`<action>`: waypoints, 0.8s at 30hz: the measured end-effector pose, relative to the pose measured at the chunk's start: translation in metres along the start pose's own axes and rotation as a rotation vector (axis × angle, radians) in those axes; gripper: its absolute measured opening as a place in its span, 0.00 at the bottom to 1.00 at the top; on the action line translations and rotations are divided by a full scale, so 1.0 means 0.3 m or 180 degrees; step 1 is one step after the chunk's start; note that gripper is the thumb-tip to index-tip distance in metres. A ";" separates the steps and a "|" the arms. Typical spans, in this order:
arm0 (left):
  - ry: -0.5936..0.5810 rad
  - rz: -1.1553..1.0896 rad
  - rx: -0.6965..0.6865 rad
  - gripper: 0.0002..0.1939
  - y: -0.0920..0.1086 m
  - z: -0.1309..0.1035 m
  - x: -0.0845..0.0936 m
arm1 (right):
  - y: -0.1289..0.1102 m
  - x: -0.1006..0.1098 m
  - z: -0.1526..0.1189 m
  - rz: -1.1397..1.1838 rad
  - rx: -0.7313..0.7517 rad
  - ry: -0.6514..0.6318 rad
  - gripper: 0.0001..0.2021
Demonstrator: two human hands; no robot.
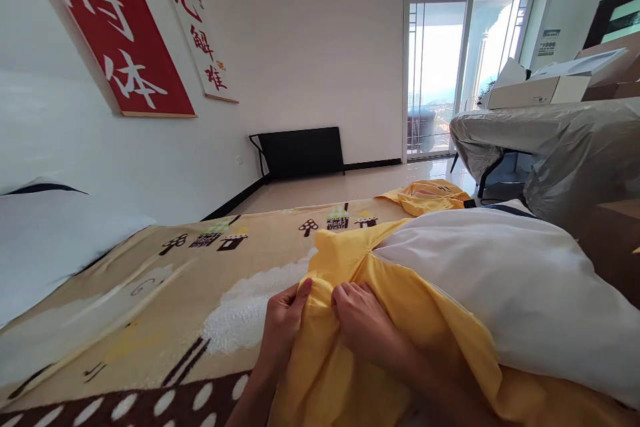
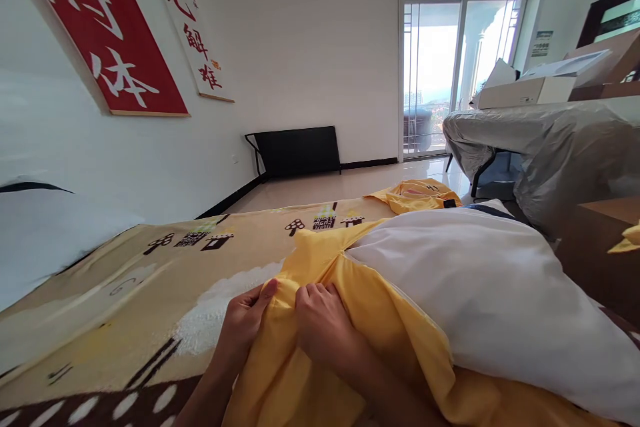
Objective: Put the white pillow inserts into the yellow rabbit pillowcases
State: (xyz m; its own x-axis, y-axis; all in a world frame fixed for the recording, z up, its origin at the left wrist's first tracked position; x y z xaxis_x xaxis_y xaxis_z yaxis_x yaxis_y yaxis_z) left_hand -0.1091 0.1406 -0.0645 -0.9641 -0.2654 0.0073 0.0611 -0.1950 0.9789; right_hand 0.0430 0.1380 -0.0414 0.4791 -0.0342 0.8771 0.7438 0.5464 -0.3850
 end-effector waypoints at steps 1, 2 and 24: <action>-0.0015 -0.0270 0.0118 0.22 -0.008 -0.005 -0.013 | 0.000 0.005 -0.003 0.0010 0.0012 -0.0013 0.10; -0.0029 -0.0488 0.0225 0.22 -0.016 -0.008 -0.024 | 0.002 0.008 -0.004 0.0047 0.0003 0.0029 0.09; -0.0727 -0.0802 0.0912 0.14 0.025 -0.014 -0.005 | 0.003 0.015 -0.015 0.1154 -0.0317 0.1137 0.06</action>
State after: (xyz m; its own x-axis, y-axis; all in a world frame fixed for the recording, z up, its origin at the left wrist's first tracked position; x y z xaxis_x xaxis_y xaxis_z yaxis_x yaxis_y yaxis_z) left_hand -0.1063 0.1355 -0.0580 -0.9740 -0.0215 -0.2254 -0.2262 0.0513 0.9727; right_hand 0.0479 0.1347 -0.0390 0.8306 -0.1503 0.5362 0.5328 0.4945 -0.6867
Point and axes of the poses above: each hand's wrist, its own z-axis towards the middle knuckle, its own x-axis out of the back of the hand, y = z × x, the point moved 4 cm from there along z, towards the middle knuckle, and after that the axes turned 8 degrees about -x, right-handed, at the moved point
